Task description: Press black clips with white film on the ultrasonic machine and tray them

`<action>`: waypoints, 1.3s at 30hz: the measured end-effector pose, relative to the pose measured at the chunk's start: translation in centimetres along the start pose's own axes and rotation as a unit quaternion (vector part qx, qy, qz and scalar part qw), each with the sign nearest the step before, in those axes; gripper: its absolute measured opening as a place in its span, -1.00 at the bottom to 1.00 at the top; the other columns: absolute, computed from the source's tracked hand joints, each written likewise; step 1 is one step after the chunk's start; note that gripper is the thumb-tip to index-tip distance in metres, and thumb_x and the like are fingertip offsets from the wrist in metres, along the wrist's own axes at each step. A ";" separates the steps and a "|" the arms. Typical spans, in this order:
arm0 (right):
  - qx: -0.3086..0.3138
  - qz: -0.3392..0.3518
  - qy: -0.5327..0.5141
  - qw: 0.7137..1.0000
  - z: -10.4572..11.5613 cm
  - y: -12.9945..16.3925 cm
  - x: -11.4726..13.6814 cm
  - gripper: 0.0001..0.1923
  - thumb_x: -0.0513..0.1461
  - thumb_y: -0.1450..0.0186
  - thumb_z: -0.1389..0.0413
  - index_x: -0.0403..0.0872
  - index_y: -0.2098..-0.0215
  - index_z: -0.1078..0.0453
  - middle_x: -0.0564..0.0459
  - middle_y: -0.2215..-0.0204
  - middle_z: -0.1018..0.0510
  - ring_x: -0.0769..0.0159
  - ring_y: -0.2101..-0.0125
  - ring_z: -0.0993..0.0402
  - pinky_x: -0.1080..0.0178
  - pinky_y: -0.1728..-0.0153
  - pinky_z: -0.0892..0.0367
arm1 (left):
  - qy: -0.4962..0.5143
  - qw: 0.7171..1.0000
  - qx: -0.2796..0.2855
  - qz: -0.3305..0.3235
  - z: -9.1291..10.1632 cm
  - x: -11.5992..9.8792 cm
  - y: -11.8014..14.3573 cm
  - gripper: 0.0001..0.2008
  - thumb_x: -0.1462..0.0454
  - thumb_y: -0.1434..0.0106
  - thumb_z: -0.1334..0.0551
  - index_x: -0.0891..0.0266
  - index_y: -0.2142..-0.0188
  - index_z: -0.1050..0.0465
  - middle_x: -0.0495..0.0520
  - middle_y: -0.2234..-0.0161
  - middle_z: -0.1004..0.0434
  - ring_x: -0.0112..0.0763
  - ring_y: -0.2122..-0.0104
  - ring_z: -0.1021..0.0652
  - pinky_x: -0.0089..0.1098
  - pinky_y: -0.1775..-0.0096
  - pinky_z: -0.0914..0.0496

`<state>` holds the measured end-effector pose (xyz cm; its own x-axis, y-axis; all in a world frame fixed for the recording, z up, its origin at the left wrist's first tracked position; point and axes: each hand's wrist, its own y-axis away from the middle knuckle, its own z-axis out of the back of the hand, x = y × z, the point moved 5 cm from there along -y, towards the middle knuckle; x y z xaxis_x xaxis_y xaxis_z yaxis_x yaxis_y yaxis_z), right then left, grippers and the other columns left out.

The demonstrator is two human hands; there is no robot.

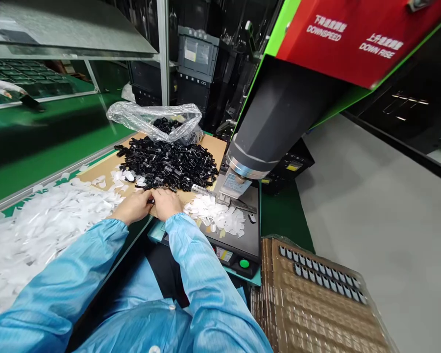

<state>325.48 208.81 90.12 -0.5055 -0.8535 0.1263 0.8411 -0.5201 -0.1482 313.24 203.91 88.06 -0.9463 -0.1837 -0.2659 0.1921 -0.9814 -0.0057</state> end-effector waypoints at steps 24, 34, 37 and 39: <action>-0.205 -0.359 -0.075 0.907 6.9 20.5 -18.3 -0.59 -0.35 -0.47 0.02 -0.07 -0.21 -0.47 -0.14 -0.12 -0.53 0.14 -0.09 -0.50 0.17 -0.18 -0.39 | 0.262 0.956 -0.035 -0.127 -2.1 -19.7 -7.1 -0.67 0.14 -0.38 -0.28 0.15 -0.08 -0.60 0.12 0.01 -0.74 -0.17 0.09 -0.70 -0.22 0.00 -0.56; -0.106 -0.345 0.048 0.931 6.2 18.9 -18.6 -0.59 -0.12 -0.59 0.02 0.06 -0.33 -0.42 -0.15 -0.12 -0.54 0.02 -0.11 -0.38 0.06 -0.13 -0.29 | 0.177 0.953 -0.064 -0.235 -4.6 -24.1 -8.8 -0.70 0.13 -0.46 -0.20 0.18 -0.01 -0.63 0.26 -0.01 -0.65 -0.03 -0.07 -0.58 -0.10 -0.15 -0.46; -0.094 -0.337 0.075 0.934 6.7 18.8 -18.3 -0.57 -0.17 -0.58 0.03 0.07 -0.35 -0.39 -0.16 -0.13 -0.53 -0.02 -0.12 -0.32 0.00 -0.09 -0.26 | 0.078 0.952 -0.078 -0.285 -4.6 -24.8 -7.9 -0.67 0.18 -0.49 -0.13 0.20 -0.09 -0.59 0.32 -0.06 -0.57 0.01 -0.08 -0.53 -0.05 -0.16 -0.43; -0.096 -0.333 0.084 0.934 7.0 18.7 -18.1 -0.56 -0.22 -0.55 0.02 0.07 -0.35 -0.39 -0.17 -0.13 -0.52 -0.02 -0.11 -0.30 0.00 -0.08 -0.24 | 0.036 0.955 -0.083 -0.282 -4.5 -25.0 -7.5 -0.65 0.21 -0.49 -0.12 0.22 -0.13 -0.56 0.34 -0.08 -0.53 0.04 -0.08 -0.50 -0.03 -0.14 -0.41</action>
<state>351.72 214.79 91.87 -0.9413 -0.3223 0.1000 0.2869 -0.9203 -0.2659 336.65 216.15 90.43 -0.8918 0.3824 -0.2416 -0.2994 -0.8994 -0.3187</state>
